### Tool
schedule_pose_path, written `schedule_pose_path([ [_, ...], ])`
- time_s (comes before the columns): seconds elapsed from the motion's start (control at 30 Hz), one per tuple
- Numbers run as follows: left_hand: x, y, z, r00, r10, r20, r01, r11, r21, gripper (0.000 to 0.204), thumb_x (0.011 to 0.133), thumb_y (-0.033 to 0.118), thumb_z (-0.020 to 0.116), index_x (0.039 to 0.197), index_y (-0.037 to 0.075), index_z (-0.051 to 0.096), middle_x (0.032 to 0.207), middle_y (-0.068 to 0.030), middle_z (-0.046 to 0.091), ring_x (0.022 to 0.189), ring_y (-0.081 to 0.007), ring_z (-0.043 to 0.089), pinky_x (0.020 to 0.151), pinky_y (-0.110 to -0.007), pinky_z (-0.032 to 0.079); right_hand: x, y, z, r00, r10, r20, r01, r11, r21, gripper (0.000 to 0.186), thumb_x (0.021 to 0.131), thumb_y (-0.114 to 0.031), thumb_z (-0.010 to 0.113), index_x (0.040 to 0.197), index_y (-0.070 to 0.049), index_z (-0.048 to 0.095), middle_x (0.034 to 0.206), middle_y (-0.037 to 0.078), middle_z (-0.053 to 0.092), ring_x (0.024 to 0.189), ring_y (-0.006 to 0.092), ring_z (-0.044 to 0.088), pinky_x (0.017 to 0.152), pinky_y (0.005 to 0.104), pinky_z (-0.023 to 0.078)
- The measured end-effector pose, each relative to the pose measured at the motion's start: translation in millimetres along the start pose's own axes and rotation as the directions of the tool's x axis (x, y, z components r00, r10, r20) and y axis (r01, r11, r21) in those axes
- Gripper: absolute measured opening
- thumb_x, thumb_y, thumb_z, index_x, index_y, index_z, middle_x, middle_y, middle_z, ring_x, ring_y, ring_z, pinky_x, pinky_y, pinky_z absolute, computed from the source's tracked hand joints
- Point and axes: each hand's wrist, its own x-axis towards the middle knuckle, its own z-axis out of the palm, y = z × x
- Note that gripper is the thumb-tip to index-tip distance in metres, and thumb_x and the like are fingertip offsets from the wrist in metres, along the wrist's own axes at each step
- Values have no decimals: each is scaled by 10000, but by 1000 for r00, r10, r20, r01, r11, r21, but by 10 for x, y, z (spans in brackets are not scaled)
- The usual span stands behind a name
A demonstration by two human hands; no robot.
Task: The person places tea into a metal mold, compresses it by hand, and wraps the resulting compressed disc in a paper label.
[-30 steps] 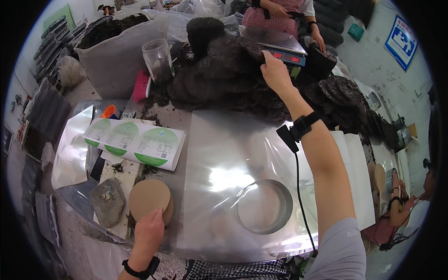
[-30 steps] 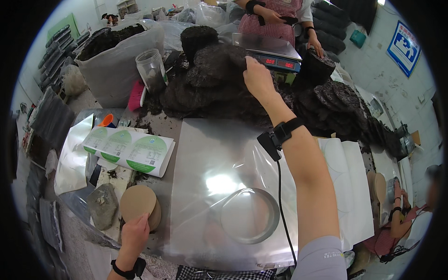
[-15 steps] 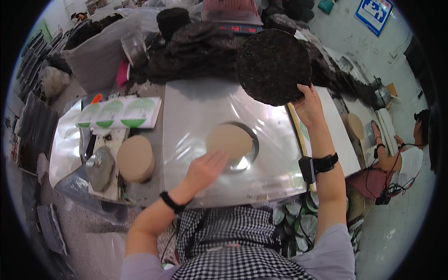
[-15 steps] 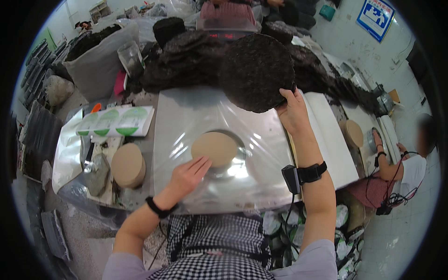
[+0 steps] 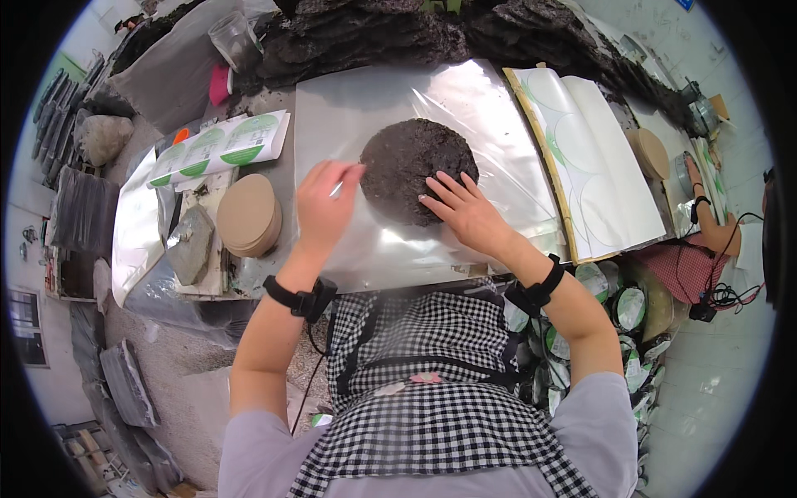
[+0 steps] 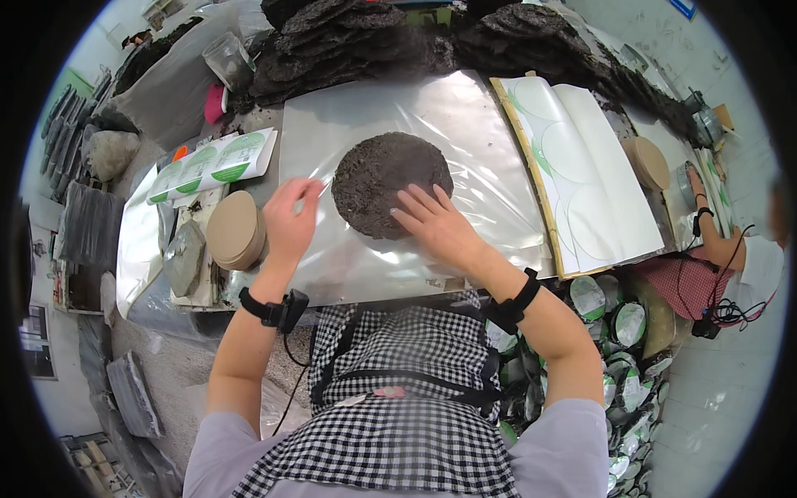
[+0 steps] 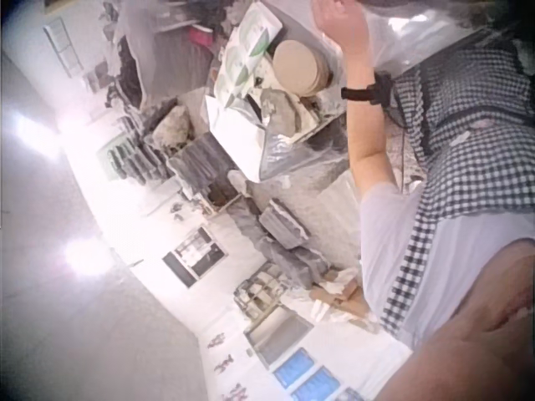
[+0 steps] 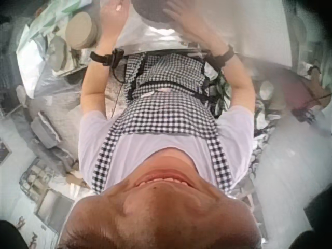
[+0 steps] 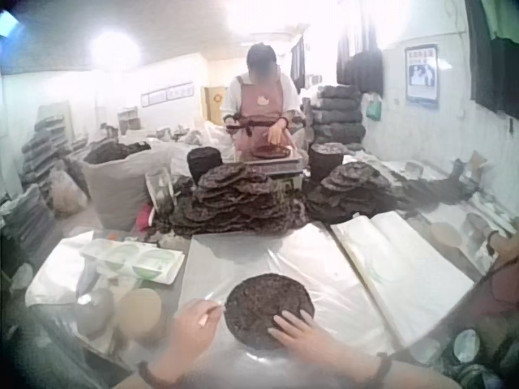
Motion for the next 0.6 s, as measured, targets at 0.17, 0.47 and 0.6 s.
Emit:
schedule_pose_path([
  [0.17,402,-185,499,856,90,510,-243,939,242,890,692,307,824,1396,-18,387,1231,-169,515,1011,-340,603,794,-407,528,346,244,-670,970,43,239,-148,885,442,806,772,-152,703,1478,-66,324,1550,195,268,1354,373,391,1121,471,325],
  [0.47,544,-235,970,686,-104,720,-242,900,361,797,598,185,876,1167,-178,450,1018,-249,515,790,-370,645,673,-400,551,748,416,117,860,110,498,-182,978,99,845,673,-226,820,1290,189,417,1375,377,406,1211,431,517,1049,392,421],
  [0.6,512,-292,1074,657,-83,750,-301,882,362,727,623,139,857,1152,-174,467,997,-254,529,769,-367,650,660,-399,554,766,502,152,891,64,449,-117,989,90,657,681,-219,804,1162,136,531,1197,289,536,1105,354,570,930,379,478],
])
